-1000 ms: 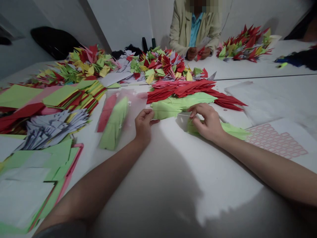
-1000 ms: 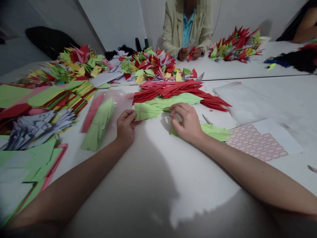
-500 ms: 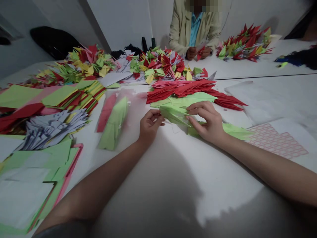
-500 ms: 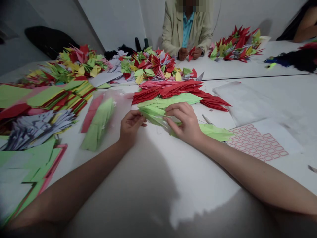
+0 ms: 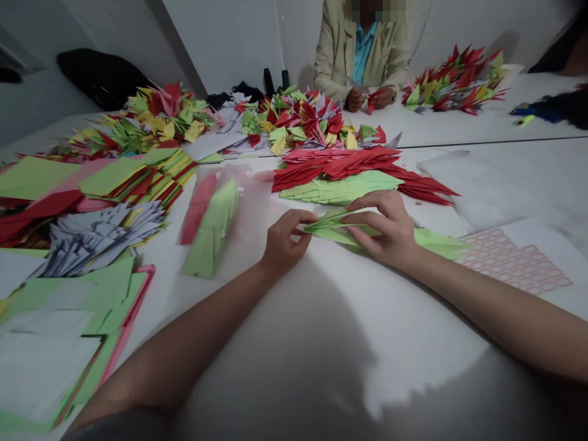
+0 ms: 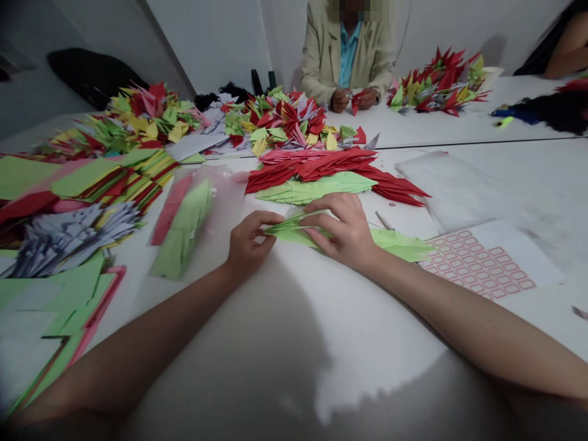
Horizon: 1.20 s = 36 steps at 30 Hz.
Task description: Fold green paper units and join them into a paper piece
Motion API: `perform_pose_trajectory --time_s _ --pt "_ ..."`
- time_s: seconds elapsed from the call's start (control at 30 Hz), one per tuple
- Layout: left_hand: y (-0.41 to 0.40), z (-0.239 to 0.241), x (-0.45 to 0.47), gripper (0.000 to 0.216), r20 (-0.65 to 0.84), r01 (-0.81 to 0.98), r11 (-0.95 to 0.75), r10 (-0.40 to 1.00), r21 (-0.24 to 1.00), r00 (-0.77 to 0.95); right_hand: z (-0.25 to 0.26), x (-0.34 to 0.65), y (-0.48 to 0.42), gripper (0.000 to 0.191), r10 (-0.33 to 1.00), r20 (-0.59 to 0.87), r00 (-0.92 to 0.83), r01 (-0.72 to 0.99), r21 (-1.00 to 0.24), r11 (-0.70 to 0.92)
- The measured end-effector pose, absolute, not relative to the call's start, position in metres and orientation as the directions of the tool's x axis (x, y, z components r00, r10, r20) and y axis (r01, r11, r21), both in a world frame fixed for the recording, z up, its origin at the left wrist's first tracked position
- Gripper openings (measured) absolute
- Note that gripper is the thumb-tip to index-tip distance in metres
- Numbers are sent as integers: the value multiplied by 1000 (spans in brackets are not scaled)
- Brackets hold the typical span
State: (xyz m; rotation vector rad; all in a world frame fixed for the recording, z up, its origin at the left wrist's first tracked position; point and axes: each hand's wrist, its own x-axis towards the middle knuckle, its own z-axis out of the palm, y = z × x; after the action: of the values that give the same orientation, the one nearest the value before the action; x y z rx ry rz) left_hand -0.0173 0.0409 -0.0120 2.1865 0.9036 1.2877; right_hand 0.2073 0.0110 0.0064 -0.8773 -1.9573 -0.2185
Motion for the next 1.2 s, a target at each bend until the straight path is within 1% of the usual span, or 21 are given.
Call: perform_pose_trajectory --time_s 0.07,0.17,0.23,0.3,0.37,0.43,0.57,0.67,0.77,0.8,0.97,1.1,1.2 --pt "40 -9 -19 40 653 375 -719 692 586 308 6 207 11 10 488 820 -299 665 -187 723" --pt "38 -5 -22 32 778 429 -788 575 443 252 5 207 11 9 494 813 -309 657 -193 728" --pt "36 -4 -22 25 816 461 -822 497 335 293 4 206 11 9 510 799 -318 651 -207 730" --pt "34 -4 -20 21 824 499 -833 447 241 349 3 205 10 10 523 787 -328 647 -216 731" --pt "33 -6 -17 16 823 527 -831 421 181 382 2 204 10 10 523 784 -335 641 -218 736" --pt "35 -8 -15 12 822 545 -823 418 162 387 1 204 10 10 522 783 -337 639 -217 738" --pt "40 -9 -17 9 817 566 -801 453 196 357 3 205 10 10 519 787 -334 645 -210 734" --pt "39 -8 -17 11 815 542 -814 452 210 363 4 205 11 12 503 796 -338 639 -198 743" --pt "36 -7 -16 19 806 516 -837 427 182 409 2 205 11 13 489 797 -356 618 -192 763" --pt "35 -7 -15 19 803 517 -839 421 169 422 1 204 11 13 486 795 -363 613 -189 767" --pt "35 -10 -14 7 788 544 -826 430 147 440 1 202 9 13 469 797 -382 612 -162 774" --pt "34 -9 -15 5 790 562 -819 418 115 448 4 202 8 14 450 822 -350 634 -147 760" --pt "32 -7 -14 5 804 586 -807 394 71 445 5 202 8 11 443 818 -367 673 -95 734"
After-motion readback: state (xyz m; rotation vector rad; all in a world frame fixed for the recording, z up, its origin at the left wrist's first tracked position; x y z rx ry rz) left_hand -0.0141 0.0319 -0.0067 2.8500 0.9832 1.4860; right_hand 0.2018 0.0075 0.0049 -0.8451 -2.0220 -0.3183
